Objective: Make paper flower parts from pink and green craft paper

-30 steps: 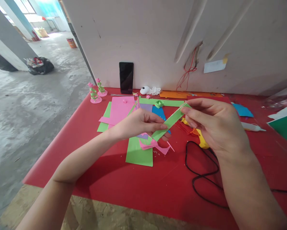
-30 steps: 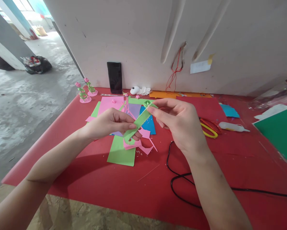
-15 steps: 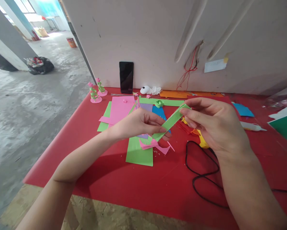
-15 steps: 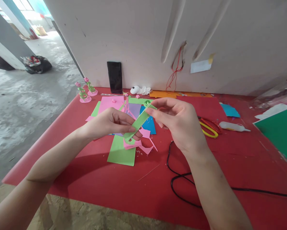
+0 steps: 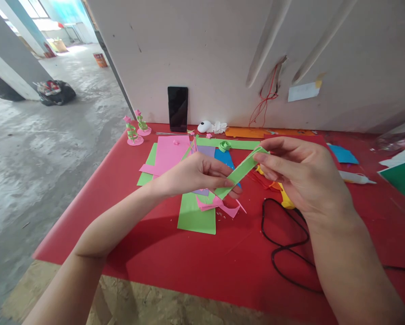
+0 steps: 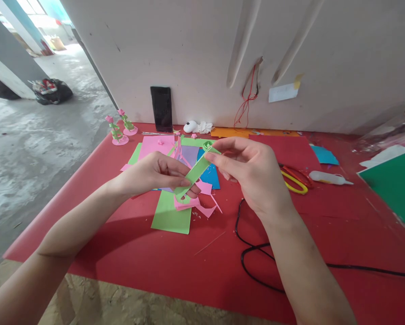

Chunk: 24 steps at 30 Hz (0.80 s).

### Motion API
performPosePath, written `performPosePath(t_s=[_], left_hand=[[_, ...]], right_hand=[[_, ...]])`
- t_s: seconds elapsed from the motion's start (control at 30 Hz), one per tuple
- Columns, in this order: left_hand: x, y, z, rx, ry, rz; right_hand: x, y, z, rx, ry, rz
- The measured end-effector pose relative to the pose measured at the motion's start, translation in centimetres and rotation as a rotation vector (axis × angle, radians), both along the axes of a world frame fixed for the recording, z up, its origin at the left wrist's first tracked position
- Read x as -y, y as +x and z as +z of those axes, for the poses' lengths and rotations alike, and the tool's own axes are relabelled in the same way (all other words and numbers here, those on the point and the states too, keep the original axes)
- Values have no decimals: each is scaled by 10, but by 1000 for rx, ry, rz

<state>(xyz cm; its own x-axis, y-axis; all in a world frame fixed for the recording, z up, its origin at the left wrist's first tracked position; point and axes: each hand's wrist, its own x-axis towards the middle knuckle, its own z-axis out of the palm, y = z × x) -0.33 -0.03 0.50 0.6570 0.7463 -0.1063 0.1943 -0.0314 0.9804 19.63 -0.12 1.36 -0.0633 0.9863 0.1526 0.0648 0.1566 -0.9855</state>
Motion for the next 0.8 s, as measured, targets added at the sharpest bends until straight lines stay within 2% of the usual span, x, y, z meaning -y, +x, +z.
performPosePath(t_s=[0.2,0.4,0.8], left_hand=[[0,0,1,-24,35,12],[-1,0,1,-36,41,9],[1,0,6,-77,51,2]], right_hand=[[-2,2,0,3,-1,19],[0,8,3,75,-81,185],[1,7,2,-1,40,-9]])
